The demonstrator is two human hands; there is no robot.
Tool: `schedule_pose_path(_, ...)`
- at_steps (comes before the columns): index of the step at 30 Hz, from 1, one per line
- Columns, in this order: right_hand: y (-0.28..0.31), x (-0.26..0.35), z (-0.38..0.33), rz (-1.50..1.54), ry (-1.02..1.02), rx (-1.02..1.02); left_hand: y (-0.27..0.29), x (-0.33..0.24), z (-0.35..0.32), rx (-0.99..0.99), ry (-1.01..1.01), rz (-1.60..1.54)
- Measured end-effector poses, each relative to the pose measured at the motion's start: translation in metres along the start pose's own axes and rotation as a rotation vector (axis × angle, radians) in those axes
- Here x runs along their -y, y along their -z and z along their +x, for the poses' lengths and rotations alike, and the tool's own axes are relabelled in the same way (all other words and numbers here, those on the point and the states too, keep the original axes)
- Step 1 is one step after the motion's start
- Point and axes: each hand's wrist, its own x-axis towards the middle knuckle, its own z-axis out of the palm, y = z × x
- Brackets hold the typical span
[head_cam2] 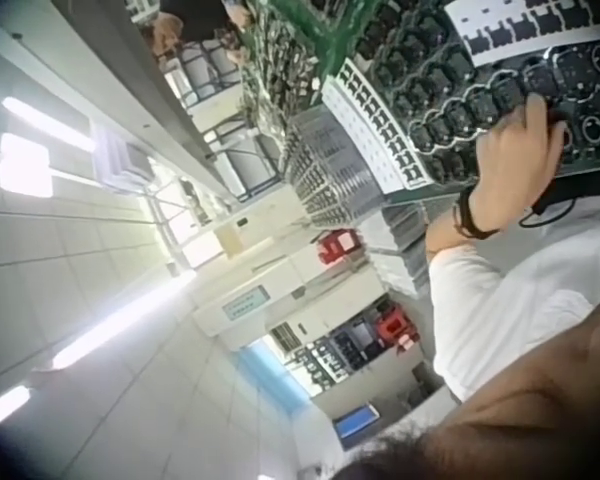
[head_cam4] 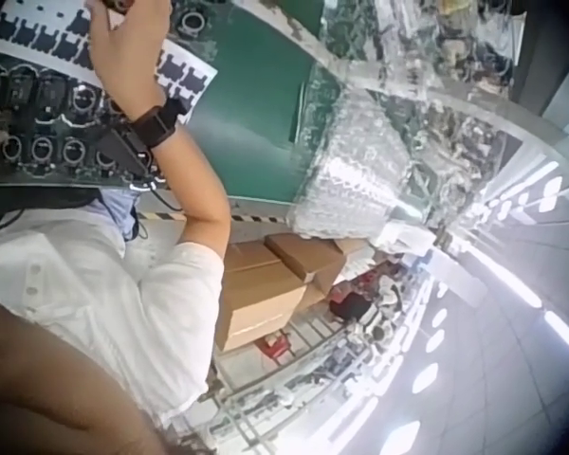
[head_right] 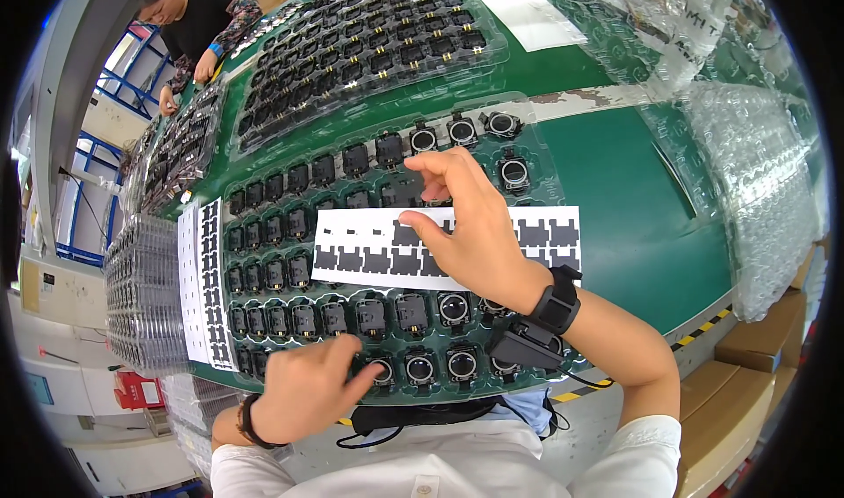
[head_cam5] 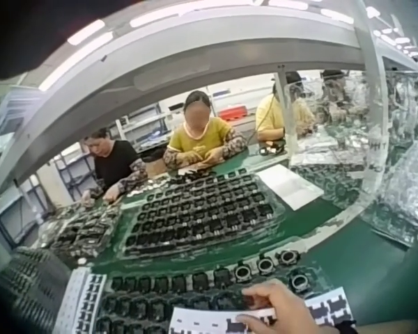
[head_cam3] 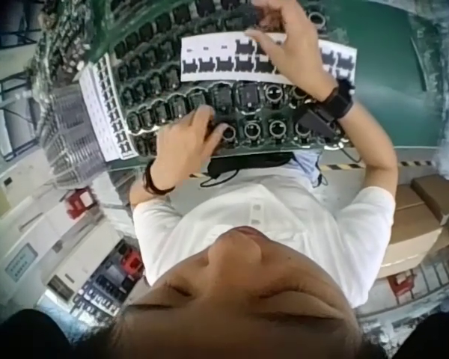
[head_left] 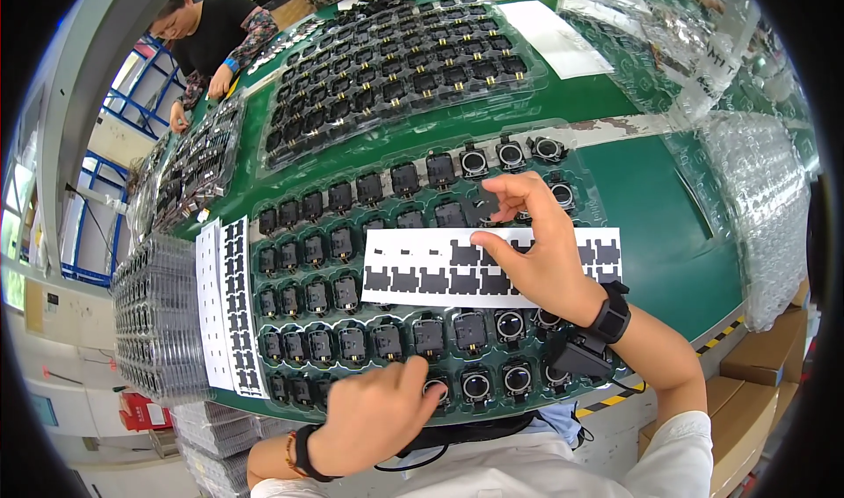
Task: The person peels a small black sticker from a white sheet and presses it onto a black component held in their hand. They then place the labeled component back into a tray and repeat the process with another component.
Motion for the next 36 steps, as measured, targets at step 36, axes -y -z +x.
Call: schedule_pose_path(36, 0.003, 0.000, -0.003, 0.534, -0.313, 0.404, -0.005, 0.044, 0.085, -0.066, 0.180, -1.086)
